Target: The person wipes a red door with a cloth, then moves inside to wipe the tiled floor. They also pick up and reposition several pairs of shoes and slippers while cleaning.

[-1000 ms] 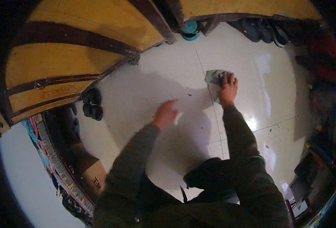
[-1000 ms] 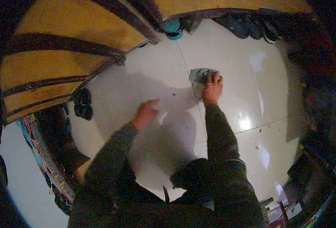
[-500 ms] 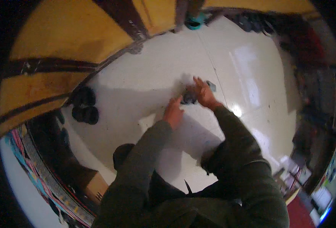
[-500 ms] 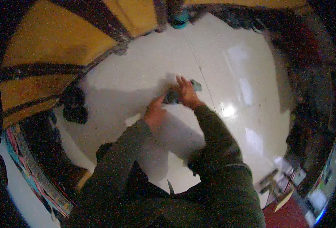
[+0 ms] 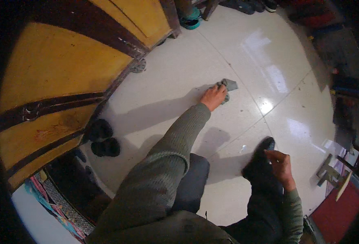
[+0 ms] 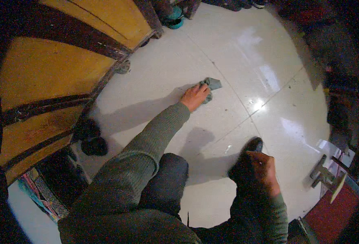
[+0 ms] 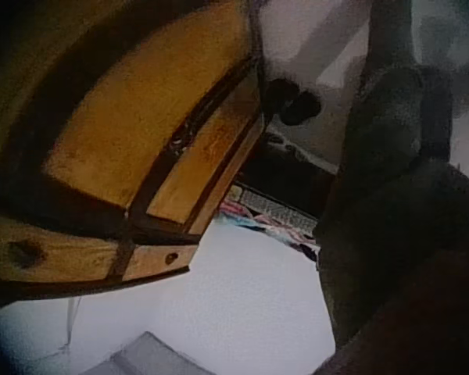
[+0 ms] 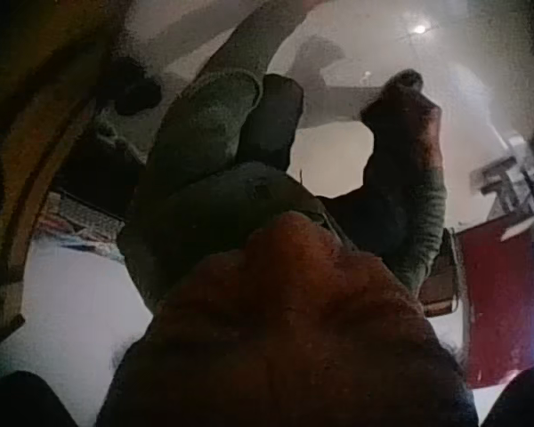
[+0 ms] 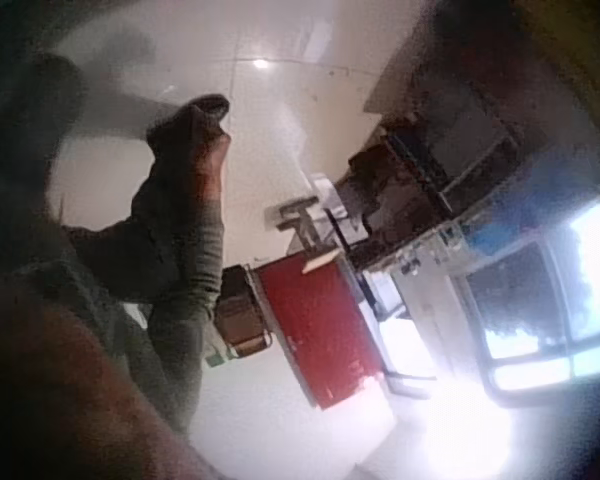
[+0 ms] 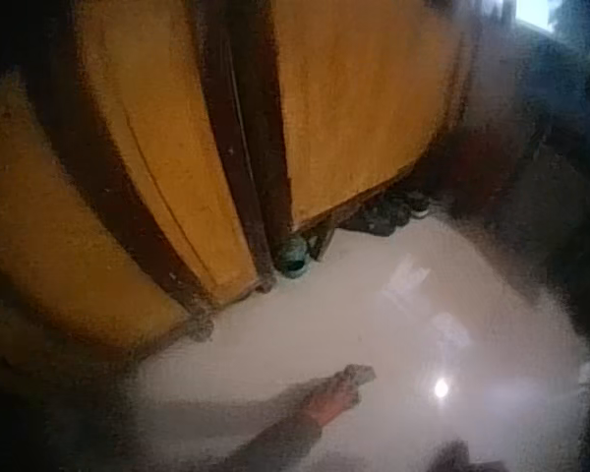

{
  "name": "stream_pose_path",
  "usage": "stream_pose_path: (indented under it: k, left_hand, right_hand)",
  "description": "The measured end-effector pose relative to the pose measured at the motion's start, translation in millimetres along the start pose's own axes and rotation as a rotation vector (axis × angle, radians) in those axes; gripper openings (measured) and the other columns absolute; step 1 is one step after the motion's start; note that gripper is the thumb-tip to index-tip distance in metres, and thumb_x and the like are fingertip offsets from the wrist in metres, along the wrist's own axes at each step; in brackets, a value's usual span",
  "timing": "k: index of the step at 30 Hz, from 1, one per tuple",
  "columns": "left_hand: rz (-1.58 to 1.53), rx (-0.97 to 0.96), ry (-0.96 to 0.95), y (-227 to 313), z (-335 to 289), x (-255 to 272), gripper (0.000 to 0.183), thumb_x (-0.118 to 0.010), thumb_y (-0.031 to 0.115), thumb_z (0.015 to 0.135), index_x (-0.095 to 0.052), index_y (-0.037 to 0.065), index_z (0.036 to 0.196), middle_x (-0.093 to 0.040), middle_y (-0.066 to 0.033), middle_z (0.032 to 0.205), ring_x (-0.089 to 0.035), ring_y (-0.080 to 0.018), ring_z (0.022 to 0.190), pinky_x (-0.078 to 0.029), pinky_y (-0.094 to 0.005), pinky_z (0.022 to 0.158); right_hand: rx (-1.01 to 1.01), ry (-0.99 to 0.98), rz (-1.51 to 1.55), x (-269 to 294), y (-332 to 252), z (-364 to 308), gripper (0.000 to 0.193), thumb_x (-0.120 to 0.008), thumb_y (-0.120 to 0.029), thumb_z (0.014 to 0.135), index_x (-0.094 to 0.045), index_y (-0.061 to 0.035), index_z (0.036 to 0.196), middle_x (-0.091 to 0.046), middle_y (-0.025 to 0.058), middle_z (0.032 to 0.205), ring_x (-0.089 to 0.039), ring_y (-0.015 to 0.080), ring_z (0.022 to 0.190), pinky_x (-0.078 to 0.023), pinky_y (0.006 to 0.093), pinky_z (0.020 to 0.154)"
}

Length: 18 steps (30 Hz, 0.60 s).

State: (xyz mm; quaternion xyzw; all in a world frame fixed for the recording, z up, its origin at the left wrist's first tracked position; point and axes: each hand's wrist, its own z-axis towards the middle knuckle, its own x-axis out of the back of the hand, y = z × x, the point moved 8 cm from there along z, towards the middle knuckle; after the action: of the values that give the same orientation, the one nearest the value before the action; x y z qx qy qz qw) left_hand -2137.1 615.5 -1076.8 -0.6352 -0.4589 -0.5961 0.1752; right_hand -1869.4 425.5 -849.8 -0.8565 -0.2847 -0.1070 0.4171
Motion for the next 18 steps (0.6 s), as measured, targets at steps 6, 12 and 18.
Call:
stream_pose_path:
  k: [6, 12, 18]
  left_hand:
    - [-0.154, 0.218, 0.406, -109.8, -69.9, 69.2, 0.068, -0.067, -0.008, 0.079, -0.062, 0.015, 0.143, -0.058, -0.0070, 0.151, -0.057, -0.0399, 0.128, -0.052, -0.0501, 0.104]
    - [-0.009, 0.427, 0.333, -228.8, -246.4, 76.9, 0.055, -0.062, -0.004, 0.091, -0.064, 0.018, 0.141, -0.060, -0.0027, 0.147, -0.055, -0.0395, 0.129, -0.053, -0.0538, 0.099]
    - [-0.097, 1.087, 0.469, -327.2, -304.8, 52.2, 0.048, -0.068, 0.008, 0.093, -0.066, 0.017, 0.140, -0.069, -0.0168, 0.133, -0.067, -0.0435, 0.117, -0.055, -0.0543, 0.098]
  right_hand:
    - [0.069, 0.005, 0.011, -7.6, -7.7, -6.3, 0.031, -0.061, -0.014, 0.105, -0.074, 0.0071, 0.123, -0.078, 0.0180, 0.118, -0.071, 0.0241, 0.111, -0.054, 0.0361, 0.099]
    - [0.092, -0.044, -0.005, -13.5, -39.1, 11.4, 0.036, -0.056, -0.023, 0.109, -0.074, 0.0053, 0.123, -0.079, 0.0179, 0.116, -0.071, 0.0234, 0.107, -0.055, 0.0373, 0.095]
    - [0.090, -0.081, -0.245, -27.1, -53.2, 23.3, 0.038, -0.052, -0.025, 0.110, -0.074, 0.0037, 0.123, -0.078, 0.0189, 0.107, -0.072, 0.0222, 0.094, -0.055, 0.0353, 0.084]
